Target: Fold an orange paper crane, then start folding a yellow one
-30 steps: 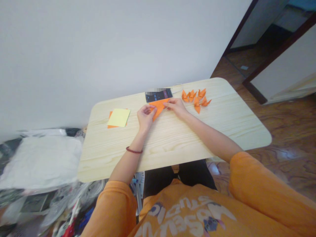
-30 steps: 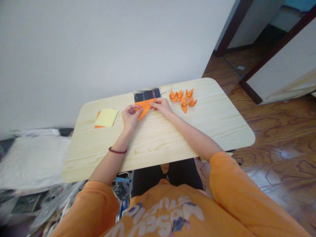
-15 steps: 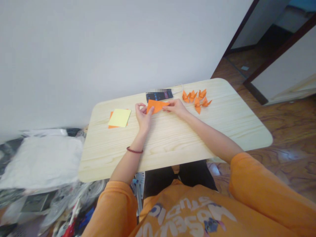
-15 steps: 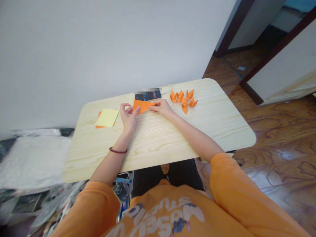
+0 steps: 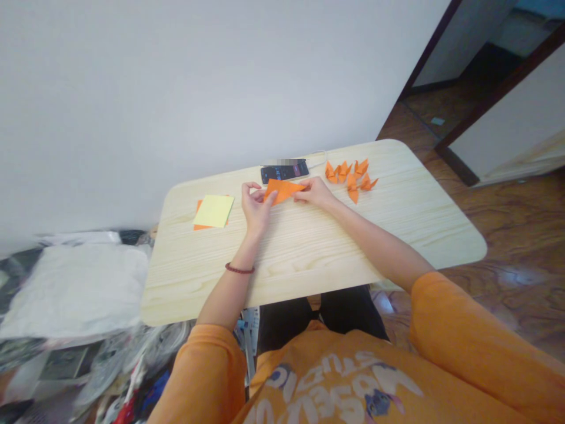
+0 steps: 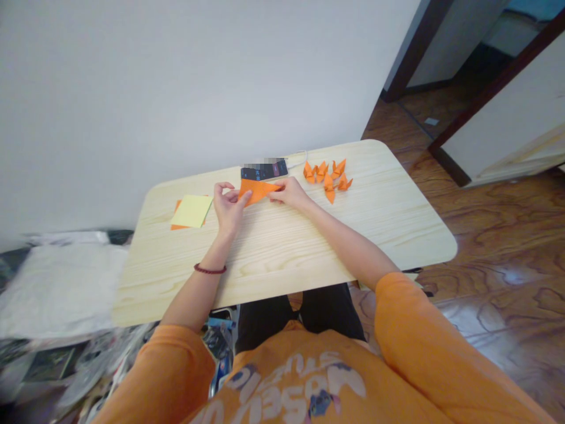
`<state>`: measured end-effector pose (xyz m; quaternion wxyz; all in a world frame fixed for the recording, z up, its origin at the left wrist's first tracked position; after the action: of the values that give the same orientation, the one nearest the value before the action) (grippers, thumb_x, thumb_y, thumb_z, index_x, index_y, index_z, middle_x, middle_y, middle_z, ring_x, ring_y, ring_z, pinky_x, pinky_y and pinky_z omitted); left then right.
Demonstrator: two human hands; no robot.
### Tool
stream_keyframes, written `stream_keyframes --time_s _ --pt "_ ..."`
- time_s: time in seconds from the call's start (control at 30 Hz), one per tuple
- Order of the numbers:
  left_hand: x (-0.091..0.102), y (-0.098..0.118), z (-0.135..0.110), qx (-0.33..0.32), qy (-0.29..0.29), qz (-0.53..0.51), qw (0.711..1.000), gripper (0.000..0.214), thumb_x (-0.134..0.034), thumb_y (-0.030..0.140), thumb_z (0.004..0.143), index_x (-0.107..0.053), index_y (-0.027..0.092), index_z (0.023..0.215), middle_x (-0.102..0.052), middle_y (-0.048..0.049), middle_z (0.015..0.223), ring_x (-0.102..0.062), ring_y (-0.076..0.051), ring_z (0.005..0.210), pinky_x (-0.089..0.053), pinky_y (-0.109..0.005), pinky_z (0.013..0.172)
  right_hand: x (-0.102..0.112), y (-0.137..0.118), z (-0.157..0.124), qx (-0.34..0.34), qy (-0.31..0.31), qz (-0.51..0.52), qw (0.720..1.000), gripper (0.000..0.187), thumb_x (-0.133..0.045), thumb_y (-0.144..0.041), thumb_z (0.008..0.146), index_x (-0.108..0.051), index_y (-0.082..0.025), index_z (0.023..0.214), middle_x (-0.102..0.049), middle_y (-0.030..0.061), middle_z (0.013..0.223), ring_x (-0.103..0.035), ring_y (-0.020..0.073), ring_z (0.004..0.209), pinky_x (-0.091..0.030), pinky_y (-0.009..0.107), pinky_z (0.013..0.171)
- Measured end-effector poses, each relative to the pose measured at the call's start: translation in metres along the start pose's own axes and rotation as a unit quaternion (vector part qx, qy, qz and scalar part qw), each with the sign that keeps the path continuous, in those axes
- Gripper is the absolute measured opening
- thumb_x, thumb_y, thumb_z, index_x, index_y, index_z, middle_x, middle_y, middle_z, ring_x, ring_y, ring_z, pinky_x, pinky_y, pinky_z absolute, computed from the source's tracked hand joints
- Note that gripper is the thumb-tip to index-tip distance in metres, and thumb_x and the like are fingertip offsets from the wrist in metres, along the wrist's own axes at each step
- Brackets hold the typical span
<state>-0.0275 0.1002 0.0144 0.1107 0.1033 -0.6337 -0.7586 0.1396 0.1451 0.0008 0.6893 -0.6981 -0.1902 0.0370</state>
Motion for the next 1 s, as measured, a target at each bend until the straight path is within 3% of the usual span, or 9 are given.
stream_keyframes --time_s 0.17,0.4,0.63,0.77,1.0 --pt "0.013 0.0 0.008 0.003 -0.002 0.016 1.0 0.05 -0.076 0.029 0.063 -0.035 0.026 0.091 -0.063 0.0053 0.069 -0.066 -0.013 0.058 -0.046 -0.021 0.053 0.009 0.01 0.005 -0.009 0.036 0.081 0.996 0.013 -0.071 -0.024 0.064 -0.067 -0.013 0.06 -0.066 0.0033 0.057 -0.047 0.0065 0.043 -0.035 0.022 0.045" --pt "0.034 -0.005 0.019 -0.008 0.03 0.02 0.999 0.048 -0.076 0.027 0.063 -0.038 0.025 0.092 -0.064 0.0047 0.068 -0.067 -0.014 0.059 -0.049 -0.023 0.056 0.022 0.029 0.008 -0.047 0.103 0.214 0.97 0.014 -0.074 -0.025 0.062 -0.064 -0.016 0.058 -0.065 0.0015 0.058 -0.059 0.009 0.057 -0.043 0.018 0.05" --pt "0.01 -0.01 0.01 0.005 0.009 -0.022 1.0 0.048 -0.075 0.031 0.065 -0.035 0.026 0.092 -0.067 0.0043 0.073 -0.068 -0.014 0.063 -0.05 -0.023 0.059 -0.009 0.014 0.0 -0.036 -0.002 0.206 0.978 0.031 -0.083 -0.042 0.057 -0.072 -0.015 0.068 -0.071 0.0055 0.068 -0.063 0.0122 0.065 -0.049 0.021 0.059" --pt "-0.003 -0.011 0.005 0.01 -0.014 -0.029 0.999 0.049 -0.076 0.034 0.065 -0.036 0.026 0.093 -0.068 0.0031 0.073 -0.07 -0.015 0.066 -0.052 -0.024 0.062 -0.011 0.012 -0.002 -0.015 0.007 0.171 0.985 0.033 -0.083 -0.042 0.056 -0.073 -0.015 0.07 -0.071 0.0043 0.065 -0.06 0.0113 0.059 -0.047 0.022 0.058" --pt "-0.009 -0.012 0.002 0.032 -0.035 -0.01 0.999 0.062 -0.082 0.027 0.056 -0.042 0.023 0.103 -0.071 0.0 0.076 -0.071 -0.017 0.071 -0.053 -0.024 0.064 -0.005 0.017 0.001 -0.005 0.04 0.146 0.988 0.026 -0.08 -0.039 0.06 -0.072 -0.015 0.068 -0.069 0.003 0.061 -0.055 0.0095 0.052 -0.044 0.023 0.054"
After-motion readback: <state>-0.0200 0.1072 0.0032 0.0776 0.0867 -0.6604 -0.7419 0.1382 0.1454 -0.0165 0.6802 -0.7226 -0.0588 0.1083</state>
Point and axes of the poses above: each hand's wrist, its own z-axis towards the middle knuckle, its own x-axis out of the back of the hand, y = z × x, the point moved 10 cm from there along z, towards the middle knuckle
